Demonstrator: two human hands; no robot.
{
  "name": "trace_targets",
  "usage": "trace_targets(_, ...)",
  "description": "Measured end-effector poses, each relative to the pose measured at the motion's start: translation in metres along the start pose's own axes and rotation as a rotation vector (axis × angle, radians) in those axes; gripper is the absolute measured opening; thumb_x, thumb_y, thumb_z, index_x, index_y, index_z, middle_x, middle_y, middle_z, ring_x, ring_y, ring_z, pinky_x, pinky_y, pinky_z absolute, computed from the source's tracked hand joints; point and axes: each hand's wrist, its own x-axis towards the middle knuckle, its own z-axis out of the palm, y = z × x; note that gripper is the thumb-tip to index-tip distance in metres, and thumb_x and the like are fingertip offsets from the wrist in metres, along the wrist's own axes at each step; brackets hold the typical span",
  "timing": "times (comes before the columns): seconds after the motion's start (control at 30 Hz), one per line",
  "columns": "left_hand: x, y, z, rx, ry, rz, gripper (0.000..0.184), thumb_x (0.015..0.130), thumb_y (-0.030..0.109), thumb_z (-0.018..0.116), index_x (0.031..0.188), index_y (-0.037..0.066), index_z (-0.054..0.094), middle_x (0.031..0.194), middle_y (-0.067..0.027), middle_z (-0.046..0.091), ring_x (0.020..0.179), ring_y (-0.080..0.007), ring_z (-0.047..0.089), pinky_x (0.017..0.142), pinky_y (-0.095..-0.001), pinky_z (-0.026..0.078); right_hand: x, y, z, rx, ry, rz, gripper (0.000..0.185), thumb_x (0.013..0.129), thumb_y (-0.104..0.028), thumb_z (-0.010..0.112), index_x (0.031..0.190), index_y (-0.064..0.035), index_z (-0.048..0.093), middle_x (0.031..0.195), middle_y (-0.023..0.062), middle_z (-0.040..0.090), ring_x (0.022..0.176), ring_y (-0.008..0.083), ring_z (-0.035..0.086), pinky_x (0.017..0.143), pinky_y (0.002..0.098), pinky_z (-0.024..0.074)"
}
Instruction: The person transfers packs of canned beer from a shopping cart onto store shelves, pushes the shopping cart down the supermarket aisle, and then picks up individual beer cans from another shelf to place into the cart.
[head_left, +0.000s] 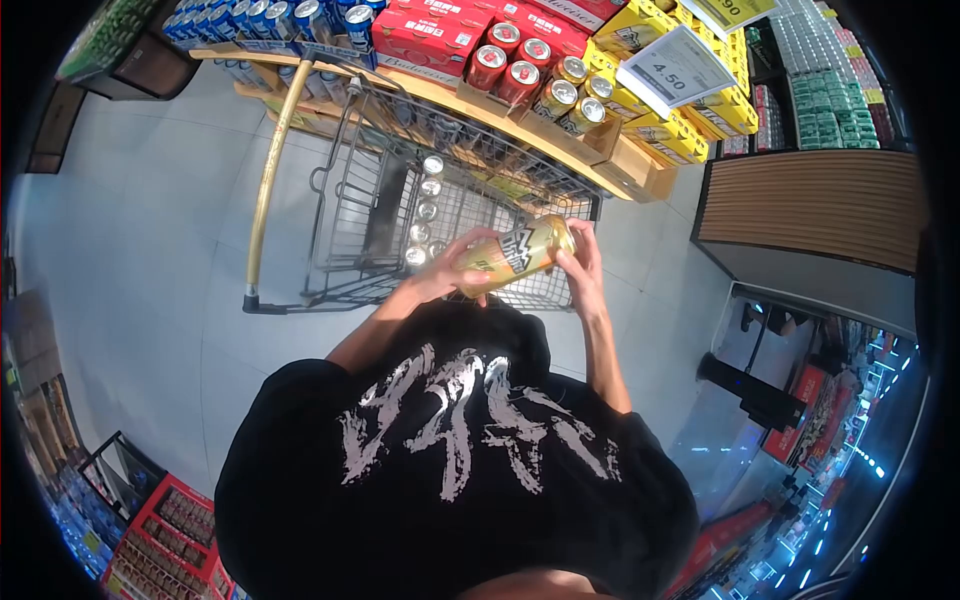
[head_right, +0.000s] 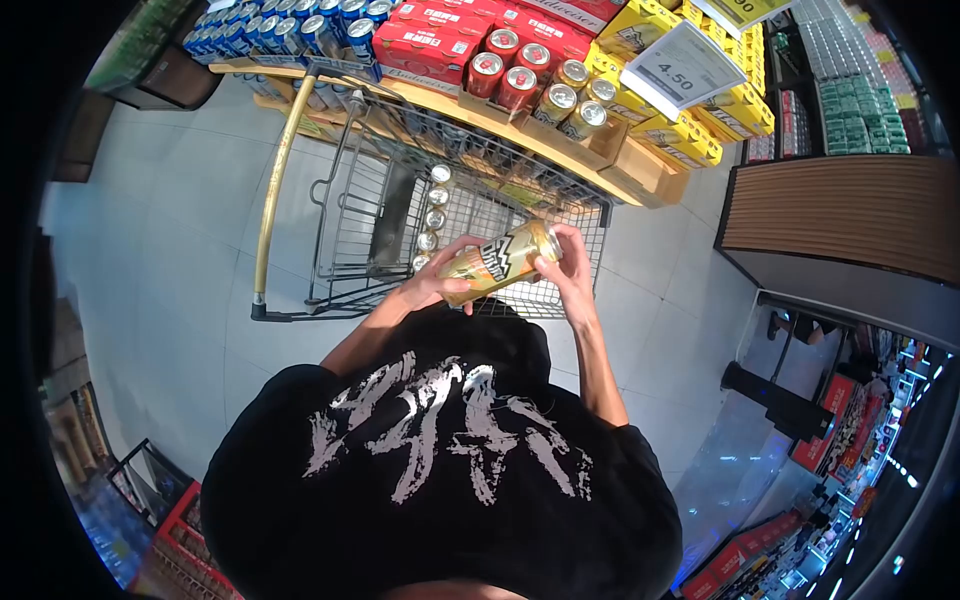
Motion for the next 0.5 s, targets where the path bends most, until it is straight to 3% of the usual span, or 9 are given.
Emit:
trace_targets(0.1,0.000,-0.003,-0.011,-0.070,-0.087,-0.092,0.075,0.074,0.016,0.073,0.137,0.010,0.032,0.119,-0.0165,0.056,0.097,-0.0295,0.064,0.059,-0.0372,0.060,-0.001,-0.016,0.011,-0.138,-0.136,0.015,0.058,0.078,-0.011,0.077,0.127,-0.0065,0.048,0.119,0.0090,0.056,0.104,0.0179,0.058,0.082,0.0329,0.0532)
trace_targets(0.13,0.001,-0.002,-0.015,-0.054,-0.126,-0.144,0.079,0.073,0.020,0.074,0.139,0.011,0.031,0.122,-0.0156,0.054,0.106,-0.0296,0.061,0.072,-0.0407,0.060,0.004,-0.005,0.008,-0.167,-0.121,-0.078,0.060,0.074,-0.006,0.079,0.125,-0.0055,0.048,0.117,0.0105,0.059,0.104,0.0187,0.060,0.089,0.0329,0.0513)
trace_targets(0.23,0.014,-0.005,-0.013,-0.075,-0.012,-0.005,0.085,0.073,0.019,0.076,0.143,0.012,0.028,0.131,-0.0143,0.049,0.118,-0.0286,0.054,0.091,-0.0415,0.054,0.009,0.000,0.020,-0.142,-0.039,-0.157,0.064,0.073,-0.006,0.081,0.128,-0.0048,0.048,0.113,0.0114,0.063,0.103,0.0200,0.062,0.094,0.0322,0.0490)
trace_targets(0.27,0.018,-0.005,-0.022,0.025,0.037,-0.003,0.089,0.074,0.017,0.078,0.147,0.014,0.028,0.141,-0.0130,0.041,0.129,-0.0266,0.044,0.107,-0.0408,0.041,0.014,0.013,0.015,-0.204,-0.020,-0.162,0.068,0.072,-0.009,0.082,0.130,-0.0056,0.047,0.113,0.0120,0.065,0.104,0.0203,0.063,0.094,0.0335,0.0496)
trace_targets(0.3,0.022,-0.003,-0.028,0.211,0.144,0.014,0.084,0.077,0.012,0.077,0.147,0.016,0.029,0.143,-0.0132,0.040,0.133,-0.0244,0.040,0.110,-0.0405,0.037,0.019,0.013,0.018,-0.304,0.003,-0.164,0.070,0.070,-0.011,0.084,0.130,-0.0056,0.047,0.114,0.0121,0.065,0.104,0.0204,0.063,0.094,0.0339,0.0500)
trace_targets(0.4,0.031,-0.009,-0.056,0.597,0.322,0.105,0.062,0.085,0.016,0.071,0.140,0.016,0.043,0.142,-0.0059,0.045,0.135,-0.0226,0.038,0.109,-0.0391,0.034,0.031,0.030,0.024,-0.681,0.083,-0.238,0.076,0.065,-0.018,0.088,0.129,-0.0059,0.049,0.115,0.0130,0.066,0.102,0.0206,0.066,0.091,0.0355,0.0519)
trace_targets(0.43,0.032,-0.014,-0.068,0.705,0.398,0.096,0.055,0.087,0.015,0.068,0.138,0.015,0.046,0.141,-0.0035,0.046,0.134,-0.0212,0.038,0.108,-0.0383,0.035,0.036,0.049,0.020,-0.768,0.086,-0.195,0.070,0.064,-0.018,0.087,0.125,-0.0058,0.054,0.109,0.0126,0.068,0.100,0.0213,0.067,0.090,0.0343,0.0522)
trace_targets(0.5,0.033,-0.031,-0.096,0.684,0.534,0.168,0.039,0.090,0.016,0.065,0.127,0.011,0.055,0.133,-0.0032,0.054,0.124,-0.0186,0.048,0.101,-0.0354,0.043,0.053,0.075,0.017,-0.668,0.110,-0.032,0.062,0.066,-0.016,0.085,0.120,-0.0059,0.057,0.103,0.0123,0.070,0.097,0.0209,0.068,0.088,0.0339,0.0526)
